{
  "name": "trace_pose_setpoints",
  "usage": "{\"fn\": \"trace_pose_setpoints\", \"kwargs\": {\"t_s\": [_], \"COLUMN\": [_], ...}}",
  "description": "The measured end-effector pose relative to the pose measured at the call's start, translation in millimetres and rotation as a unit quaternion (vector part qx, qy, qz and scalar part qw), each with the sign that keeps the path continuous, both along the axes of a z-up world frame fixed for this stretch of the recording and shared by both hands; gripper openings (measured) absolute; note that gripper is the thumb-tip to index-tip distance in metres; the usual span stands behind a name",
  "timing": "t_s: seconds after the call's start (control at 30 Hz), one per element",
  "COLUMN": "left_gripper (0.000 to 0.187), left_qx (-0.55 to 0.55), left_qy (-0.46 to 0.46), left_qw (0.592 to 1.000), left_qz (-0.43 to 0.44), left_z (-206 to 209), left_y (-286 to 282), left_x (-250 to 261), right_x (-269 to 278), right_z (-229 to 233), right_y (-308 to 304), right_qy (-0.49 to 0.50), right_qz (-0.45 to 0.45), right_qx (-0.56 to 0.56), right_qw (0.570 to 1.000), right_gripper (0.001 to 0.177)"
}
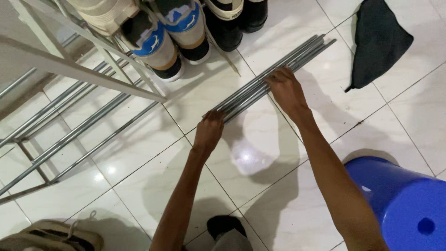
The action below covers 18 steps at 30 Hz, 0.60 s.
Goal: The person assembles a metal shoe rack by inserting horizontal metal rods into the side frames. They repeatedly pick up rods from the floor and slide them into place across the rack structure.
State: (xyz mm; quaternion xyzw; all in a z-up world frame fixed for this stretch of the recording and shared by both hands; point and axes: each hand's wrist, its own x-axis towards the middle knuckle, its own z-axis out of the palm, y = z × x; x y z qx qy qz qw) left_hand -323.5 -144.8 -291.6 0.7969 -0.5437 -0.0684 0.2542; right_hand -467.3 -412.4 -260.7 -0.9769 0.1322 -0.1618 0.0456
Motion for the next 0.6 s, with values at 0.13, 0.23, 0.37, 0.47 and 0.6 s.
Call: {"fn": "trace_pose_setpoints", "kwargs": {"t_s": [0.13, 0.23, 0.37, 0.47, 0.6], "left_gripper": [0.019, 0.017, 0.013, 0.016, 0.021], "left_qx": [-0.033, -0.033, -0.064, -0.071, -0.052], "left_qy": [0.015, 0.021, 0.017, -0.033, 0.049], "left_qw": [0.999, 0.999, 0.998, 0.997, 0.996], "left_qz": [0.016, 0.019, 0.018, 0.005, 0.051], "left_z": [-9, -10, -4, 5, 22], "left_y": [-6, -15, -24, -28, -18], "left_x": [-12, -14, -17, -17, -12], "right_x": [-5, -3, 4, 7, 6], "right_z": [-5, -9, -12, -9, -1], "right_y": [4, 13, 28, 29, 27], "right_qy": [-0.019, -0.026, -0.028, -0.018, -0.009], "right_qz": [-0.001, 0.004, 0.017, 0.010, -0.016], "right_qx": [0.036, 0.072, 0.070, 0.077, 0.102], "right_qw": [0.999, 0.997, 0.997, 0.997, 0.995], "right_gripper": [0.022, 0.022, 0.025, 0.025, 0.040]}}
